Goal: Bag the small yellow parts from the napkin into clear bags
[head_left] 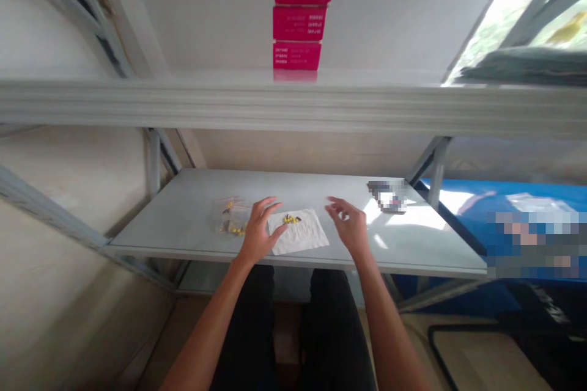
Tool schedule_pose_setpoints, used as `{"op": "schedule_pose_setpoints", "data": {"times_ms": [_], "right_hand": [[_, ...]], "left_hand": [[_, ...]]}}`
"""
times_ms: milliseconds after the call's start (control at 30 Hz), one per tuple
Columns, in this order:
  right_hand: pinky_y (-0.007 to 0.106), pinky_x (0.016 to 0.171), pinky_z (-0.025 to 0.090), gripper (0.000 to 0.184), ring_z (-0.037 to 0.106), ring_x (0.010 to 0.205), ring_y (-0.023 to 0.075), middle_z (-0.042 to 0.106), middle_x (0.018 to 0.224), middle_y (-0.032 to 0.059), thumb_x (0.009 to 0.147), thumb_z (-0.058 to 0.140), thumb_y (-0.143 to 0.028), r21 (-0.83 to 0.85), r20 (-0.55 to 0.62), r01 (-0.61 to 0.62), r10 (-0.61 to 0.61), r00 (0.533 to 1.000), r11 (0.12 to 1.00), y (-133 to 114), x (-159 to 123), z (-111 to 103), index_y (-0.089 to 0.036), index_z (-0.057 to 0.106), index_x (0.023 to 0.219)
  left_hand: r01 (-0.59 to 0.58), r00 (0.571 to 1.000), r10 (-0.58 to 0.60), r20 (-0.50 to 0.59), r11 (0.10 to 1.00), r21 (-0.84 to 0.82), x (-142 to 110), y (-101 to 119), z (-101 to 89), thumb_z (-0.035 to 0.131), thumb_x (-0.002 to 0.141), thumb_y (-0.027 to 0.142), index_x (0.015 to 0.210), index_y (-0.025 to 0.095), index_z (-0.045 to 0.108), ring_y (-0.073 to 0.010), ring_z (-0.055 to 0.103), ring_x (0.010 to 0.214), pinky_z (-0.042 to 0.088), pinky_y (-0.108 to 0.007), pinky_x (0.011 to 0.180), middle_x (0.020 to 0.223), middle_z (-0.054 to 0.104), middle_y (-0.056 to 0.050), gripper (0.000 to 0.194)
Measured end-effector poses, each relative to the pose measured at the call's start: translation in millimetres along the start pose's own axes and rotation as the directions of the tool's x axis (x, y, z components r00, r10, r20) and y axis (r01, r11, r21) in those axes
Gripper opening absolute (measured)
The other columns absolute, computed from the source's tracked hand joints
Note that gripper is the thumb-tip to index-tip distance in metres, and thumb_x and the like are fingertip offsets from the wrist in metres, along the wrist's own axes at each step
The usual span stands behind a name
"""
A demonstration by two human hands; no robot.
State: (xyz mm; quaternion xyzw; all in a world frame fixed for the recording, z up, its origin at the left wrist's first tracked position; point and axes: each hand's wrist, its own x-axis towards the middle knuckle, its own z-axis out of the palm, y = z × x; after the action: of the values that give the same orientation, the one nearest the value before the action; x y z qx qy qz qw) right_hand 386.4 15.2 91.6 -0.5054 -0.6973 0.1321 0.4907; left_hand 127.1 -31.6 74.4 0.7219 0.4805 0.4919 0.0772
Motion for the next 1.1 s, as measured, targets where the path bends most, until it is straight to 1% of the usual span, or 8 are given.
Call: {"op": "schedule_pose_setpoints", "data": {"times_ms": [100,200,267,367,467,600,867,1100], "right_hand": [[0.026,0.063,0.047,0.033,0.061,0.06,0.0148,0.075,0.075,0.0036,0.093,0.061,-0.045,0.196,0.284,0.049,-0.104,0.953,0.979,-32.1,0.0,27.5,-0.02,0.078,0.106],[0.026,0.061,0.047,0.03,0.062,0.06,0.0151,0.076,0.079,0.0042,0.096,0.058,-0.04,0.242,0.226,-0.032,-0.024,0.974,0.97,-33.2,-4.4,56.7,-0.019,0.076,0.108],[0.029,0.071,0.05,0.024,0.064,0.071,0.0174,0.076,0.087,0.0063,0.097,0.057,-0.033,0.131,0.146,0.015,-0.034,0.989,0.991,-21.5,-10.0,74.6,-0.02,0.078,0.099],[0.034,0.086,0.05,0.017,0.064,0.095,0.0227,0.074,0.099,0.0081,0.094,0.061,-0.022,-0.046,0.213,0.174,-0.16,0.964,0.984,-2.9,-20.8,98.1,-0.024,0.078,0.093],[0.037,0.089,0.049,0.015,0.061,0.102,0.0251,0.071,0.106,0.0092,0.092,0.065,-0.018,-0.141,0.302,0.278,-0.227,0.926,0.95,5.7,-29.3,113.3,-0.025,0.078,0.096],[0.036,0.085,0.049,0.016,0.059,0.102,0.0258,0.069,0.106,0.0105,0.094,0.062,-0.016,-0.177,0.315,0.278,-0.213,0.925,0.944,5.1,-31.4,115.1,-0.023,0.076,0.094],[0.028,0.068,0.049,0.013,0.063,0.072,0.0169,0.074,0.09,0.0052,0.093,0.063,-0.029,0.309,0.247,-0.031,-0.049,0.968,0.951,-13.5,-33.1,107.5,-0.021,0.073,0.095],[0.025,0.061,0.047,0.024,0.064,0.067,0.0151,0.078,0.1,0.0054,0.094,0.061,-0.036,0.386,0.352,-0.113,-0.033,0.935,0.916,-15.7,-38.2,114.1,-0.022,0.077,0.105]], "left_hand": [[0.05,0.998,-0.046,0.03,0.989,-0.141,9.5,10.9,8.4,0.083,0.077,0.043,0.123,0.023,0.065,-0.0301,0.058,0.123,0.044,-0.043,0.108,0.125,0.066,-0.013,0.054],[0.272,0.959,-0.284,0.004,0.913,-0.306,7.9,-4.8,14.1,0.08,0.078,0.044,0.109,0.02,0.068,-0.0239,0.07,0.089,0.052,-0.036,0.089,0.088,0.073,-0.005,0.041],[0.371,0.92,-0.39,0.032,0.844,-0.387,0.8,-24.4,14.4,0.08,0.077,0.043,0.108,0.018,0.069,-0.023,0.071,0.082,0.054,-0.033,0.081,0.082,0.075,-0.005,0.042],[0.472,0.878,-0.465,0.115,0.801,-0.368,-12.9,-50.9,11.3,0.079,0.076,0.046,0.11,0.015,0.074,-0.0248,0.073,0.081,0.055,-0.033,0.076,0.089,0.079,-0.008,0.046],[0.481,0.876,-0.466,0.129,0.816,-0.321,-22.6,-62.9,8.5,0.076,0.078,0.05,0.117,0.016,0.075,-0.0257,0.073,0.085,0.056,-0.034,0.076,0.097,0.079,-0.009,0.052],[0.462,0.886,-0.447,0.12,0.842,-0.278,-25.0,-61.9,7.6,0.078,0.079,0.048,0.124,0.018,0.073,-0.0242,0.071,0.085,0.056,-0.033,0.078,0.096,0.079,-0.006,0.055],[0.377,0.921,-0.339,0.19,0.9,-0.221,-22.2,-56.4,11.0,0.082,0.076,0.042,0.122,0.021,0.074,-0.0219,0.068,0.079,0.054,-0.033,0.079,0.096,0.079,-0.006,0.052],[0.309,0.937,-0.26,0.233,0.928,-0.208,-22.3,-56.1,13.3,0.083,0.077,0.042,0.118,0.021,0.076,-0.0231,0.069,0.085,0.053,-0.034,0.083,0.102,0.078,-0.008,0.046]]}}
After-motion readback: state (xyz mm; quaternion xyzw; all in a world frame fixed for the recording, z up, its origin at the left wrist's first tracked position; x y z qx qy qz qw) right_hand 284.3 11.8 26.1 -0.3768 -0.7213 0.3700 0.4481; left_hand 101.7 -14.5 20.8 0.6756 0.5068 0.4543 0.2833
